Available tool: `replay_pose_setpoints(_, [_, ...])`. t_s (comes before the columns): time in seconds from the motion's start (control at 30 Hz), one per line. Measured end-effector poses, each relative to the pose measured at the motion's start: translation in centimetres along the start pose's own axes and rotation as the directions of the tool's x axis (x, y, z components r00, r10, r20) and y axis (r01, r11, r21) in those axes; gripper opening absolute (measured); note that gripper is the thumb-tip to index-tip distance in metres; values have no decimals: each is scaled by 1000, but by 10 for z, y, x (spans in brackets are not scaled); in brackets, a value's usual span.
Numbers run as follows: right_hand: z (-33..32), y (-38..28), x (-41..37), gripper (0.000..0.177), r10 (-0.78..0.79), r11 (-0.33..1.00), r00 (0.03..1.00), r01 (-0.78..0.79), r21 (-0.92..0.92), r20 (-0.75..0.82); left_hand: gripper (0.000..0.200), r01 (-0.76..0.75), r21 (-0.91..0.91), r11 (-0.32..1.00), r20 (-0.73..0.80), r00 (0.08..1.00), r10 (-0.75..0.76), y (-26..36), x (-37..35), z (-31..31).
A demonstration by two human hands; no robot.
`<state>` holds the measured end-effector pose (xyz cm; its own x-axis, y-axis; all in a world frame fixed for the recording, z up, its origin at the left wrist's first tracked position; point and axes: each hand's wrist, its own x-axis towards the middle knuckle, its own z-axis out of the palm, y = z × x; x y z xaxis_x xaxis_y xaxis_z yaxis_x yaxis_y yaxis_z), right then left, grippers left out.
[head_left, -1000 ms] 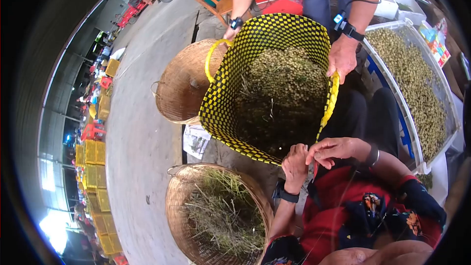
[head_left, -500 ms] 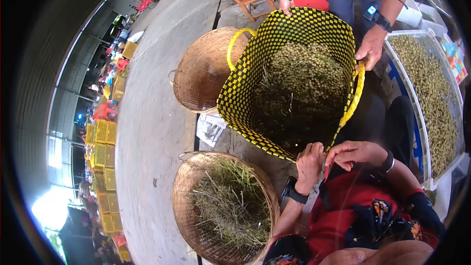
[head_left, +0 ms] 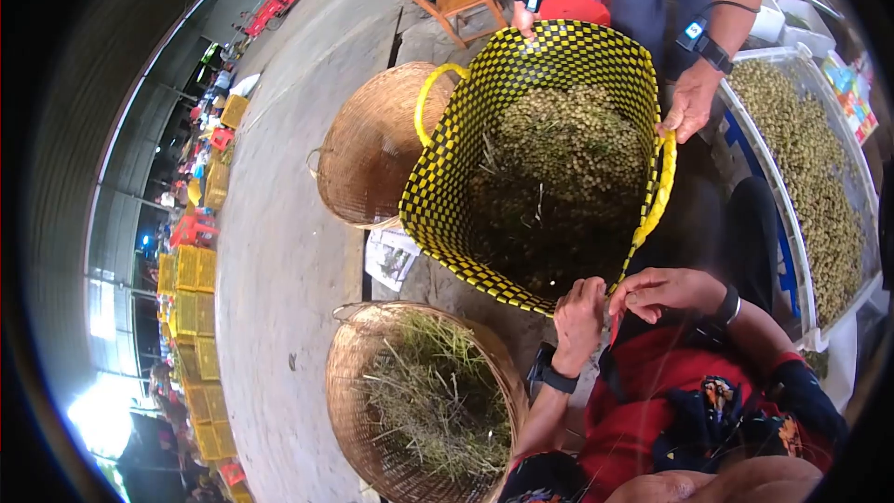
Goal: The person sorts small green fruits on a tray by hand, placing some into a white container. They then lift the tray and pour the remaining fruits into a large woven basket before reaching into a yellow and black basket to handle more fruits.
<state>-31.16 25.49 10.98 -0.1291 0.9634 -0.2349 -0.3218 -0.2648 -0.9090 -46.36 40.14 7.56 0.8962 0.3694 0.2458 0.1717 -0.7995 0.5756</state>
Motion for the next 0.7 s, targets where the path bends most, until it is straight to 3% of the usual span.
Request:
replay_pose_setpoints(0.23, [-1,6,2,39,-25,999,1000,24,35,3,8,8,-14,1000,-17,1000,-9,-5,-2,-7])
replay_pose_setpoints(0.33, [-2,-3,3,35,-52,997,999,53,52,-9,12,114,-38,993,-486,866,-118,-12,-2,-20])
replay_pose_setpoints(0.4, [7,-22,1,26,-207,964,917,133,-228,-342,17,208,-133,969,-626,740,-245,-33,-13,-39])
replay_pose_setpoints(0.43, [5,-30,-2,19,-244,946,886,128,-298,-395,23,259,-150,954,-650,701,-292,-45,-20,-40])
replay_pose_setpoints(0.47, [4,-38,-9,18,-264,938,862,127,-321,-432,25,289,-342,894,-632,633,-446,-57,-27,-34])
replay_pose_setpoints(0.53, [-3,-46,-21,18,-309,910,845,129,-395,-437,35,393,-475,787,-566,548,-616,-59,-30,-28])
replay_pose_setpoints(0.57, [-8,-42,-20,16,-336,893,839,139,-428,-428,35,394,-476,786,-562,552,-616,-66,-30,-21])
replay_pose_setpoints(0.63, [-9,-29,-12,17,-379,868,813,146,-476,-442,42,206,-839,504,-339,526,-780,-101,-39,1])
replay_pose_setpoints(0.67, [-11,-24,-9,19,-424,838,789,156,-523,-445,33,209,-719,663,-411,641,-648,-133,-52,21])
replay_pose_setpoints(0.7, [-10,-22,-6,21,-455,808,754,128,-575,-473,37,216,-782,584,-233,768,-596,-182,-67,42])
